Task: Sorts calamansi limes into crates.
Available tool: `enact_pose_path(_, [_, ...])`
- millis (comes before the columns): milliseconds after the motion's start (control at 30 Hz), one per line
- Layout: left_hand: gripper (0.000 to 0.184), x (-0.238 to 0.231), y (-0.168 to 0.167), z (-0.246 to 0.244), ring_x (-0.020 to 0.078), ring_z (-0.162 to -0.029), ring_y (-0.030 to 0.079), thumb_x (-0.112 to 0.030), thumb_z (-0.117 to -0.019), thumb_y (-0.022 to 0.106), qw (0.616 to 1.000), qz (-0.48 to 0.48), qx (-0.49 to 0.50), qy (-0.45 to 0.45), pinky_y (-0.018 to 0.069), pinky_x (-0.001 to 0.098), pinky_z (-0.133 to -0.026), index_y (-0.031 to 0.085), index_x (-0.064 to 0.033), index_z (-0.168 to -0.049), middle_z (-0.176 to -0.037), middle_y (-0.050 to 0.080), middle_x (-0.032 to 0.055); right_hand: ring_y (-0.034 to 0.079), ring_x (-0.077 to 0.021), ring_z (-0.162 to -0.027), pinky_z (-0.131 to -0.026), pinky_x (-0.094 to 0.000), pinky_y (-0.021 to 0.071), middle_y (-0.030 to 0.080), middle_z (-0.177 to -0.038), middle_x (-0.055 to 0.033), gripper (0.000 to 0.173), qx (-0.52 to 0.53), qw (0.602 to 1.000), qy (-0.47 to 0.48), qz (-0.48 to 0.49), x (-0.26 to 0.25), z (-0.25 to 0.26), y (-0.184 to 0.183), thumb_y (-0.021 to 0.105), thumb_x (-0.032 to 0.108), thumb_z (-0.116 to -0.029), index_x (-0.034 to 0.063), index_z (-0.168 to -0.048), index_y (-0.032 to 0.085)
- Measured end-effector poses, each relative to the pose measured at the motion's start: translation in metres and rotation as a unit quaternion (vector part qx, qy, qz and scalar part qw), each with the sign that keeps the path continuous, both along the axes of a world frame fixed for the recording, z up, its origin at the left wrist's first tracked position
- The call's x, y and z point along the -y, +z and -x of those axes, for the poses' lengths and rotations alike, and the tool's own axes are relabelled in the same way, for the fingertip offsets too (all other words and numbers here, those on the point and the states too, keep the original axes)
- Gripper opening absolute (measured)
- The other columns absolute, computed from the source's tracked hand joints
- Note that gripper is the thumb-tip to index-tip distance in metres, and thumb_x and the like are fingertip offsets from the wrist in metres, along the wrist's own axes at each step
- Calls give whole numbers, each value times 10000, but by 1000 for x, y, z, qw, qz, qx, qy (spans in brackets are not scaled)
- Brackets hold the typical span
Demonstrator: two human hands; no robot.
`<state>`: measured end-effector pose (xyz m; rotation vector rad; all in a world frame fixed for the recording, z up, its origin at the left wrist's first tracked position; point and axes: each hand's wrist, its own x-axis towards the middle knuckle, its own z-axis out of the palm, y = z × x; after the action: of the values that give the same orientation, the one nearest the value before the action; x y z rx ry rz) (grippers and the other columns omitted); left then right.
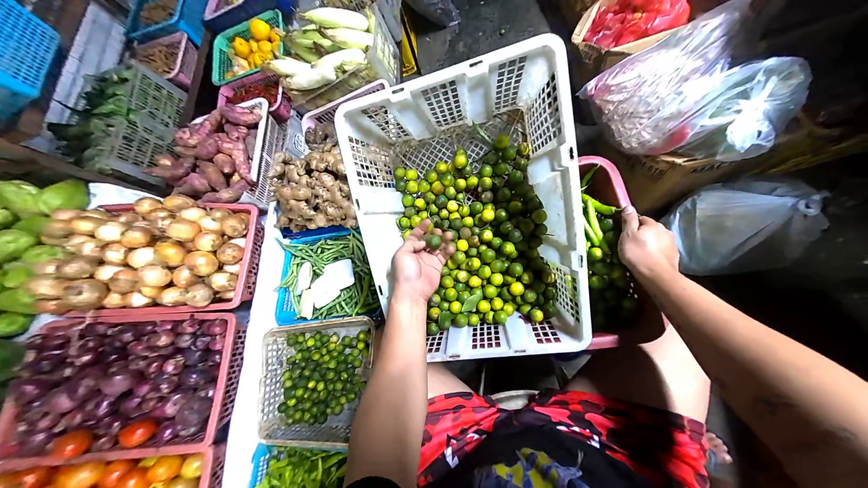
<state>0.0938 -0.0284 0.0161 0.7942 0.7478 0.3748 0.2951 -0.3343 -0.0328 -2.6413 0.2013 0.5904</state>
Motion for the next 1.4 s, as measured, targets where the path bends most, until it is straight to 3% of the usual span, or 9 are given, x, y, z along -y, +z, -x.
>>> enact_pose_path(100, [244, -6, -2, -24, 154, -694, 612, -234, -1066, 465, 963, -199, -182, -16, 530, 321, -622, 621, -109, -1205, -867, 630, 40, 628, -490, -1182, -903, -720, 465, 671, -1211, -295, 831, 7, 1000, 8, 8, 0, 0, -3, 101, 635, -1063, 56, -1216, 677])
enact_pose_path(300, [393, -6, -29, -68, 307, -1138, 668, -422, -1019, 614, 608, -618, -397, -302, 565, 540, -938, 668, -161, -1307, -1304, 635, 120, 638, -470, -1178, -894, -698, 483, 681, -1207, -271, 838, 12, 1000, 2, 25, -1, 0, -5, 97, 651, -1055, 73, -1214, 684])
enact_pose_path(433, [399, -17, -15, -51, 264, -1081, 673, -419, -1053, 569, 730, -531, -337, -268, 540, 497, -974, 688, -79, -1226, -1196, 682, 132, 637, -472, -1182, -894, -715, 472, 680, -1211, -280, 840, 12, 1000, -5, 18, -2, 0, -3, 115, 658, -1056, 69, -1204, 694])
enact_pose_path(567, [305, -11, 13, 3, 124, -595, 513, -361, -1071, 554, 854, -385, -211, -280, 427, 263, -525, 680, -91, -1135, -791, 603, 50, 642, -475, -1165, -876, -710, 477, 687, -1186, -275, 845, 13, 1000, -2, 15, -2, -1, -2, 111, 661, -1053, 62, -1180, 693])
enact_pose_path(800, [225, -9, 14, 37, 99, -534, 477, -331, -1079, 548, 858, -354, -290, -234, 387, 237, -479, 676, -151, -1121, -819, 632, 24, 636, -465, -1185, -890, -706, 476, 680, -1212, -275, 858, 13, 1000, 5, 17, -1, 0, -2, 98, 665, -1049, 63, -1193, 693])
enact_pose_path(1000, [297, -9, -14, 2, 217, -1203, 650, -191, -1031, 587, 712, -551, -349, -260, 534, 498, -1025, 663, -175, -1318, -1309, 668, 53, 631, -482, -1184, -893, -721, 471, 668, -1217, -296, 854, 17, 1000, 0, 14, -3, 3, 0, 122, 666, -1052, 39, -1189, 685])
enact_pose_path(1133, [617, -6, -19, -19, 323, -1233, 632, -22, -926, 611, 571, -648, -344, -368, 571, 566, -941, 530, -260, -1489, -1543, 495, 37, 629, -490, -1178, -888, -714, 472, 663, -1207, -306, 824, 26, 1000, 4, 16, -3, 5, 2, 140, 633, -1068, 15, -1172, 676])
enact_pose_path(1300, [392, -26, -29, -34, 312, -1195, 637, -108, -880, 736, 466, -711, -291, -440, 583, 524, -926, 652, -182, -1256, -1450, 542, 53, 634, -479, -1182, -883, -712, 480, 673, -1208, -290, 844, 27, 999, 9, 29, -3, 3, 1, 109, 642, -1059, 35, -1182, 682])
enact_pose_path(1400, [568, -32, -23, -41, 358, -1090, 678, -134, -878, 736, 411, -724, -285, -475, 595, 546, -833, 528, -183, -1404, -1406, 560, 114, 635, -478, -1184, -880, -715, 477, 674, -1214, -286, 859, 28, 999, 11, 38, -4, 3, 0, 96, 655, -1052, 43, -1198, 681])
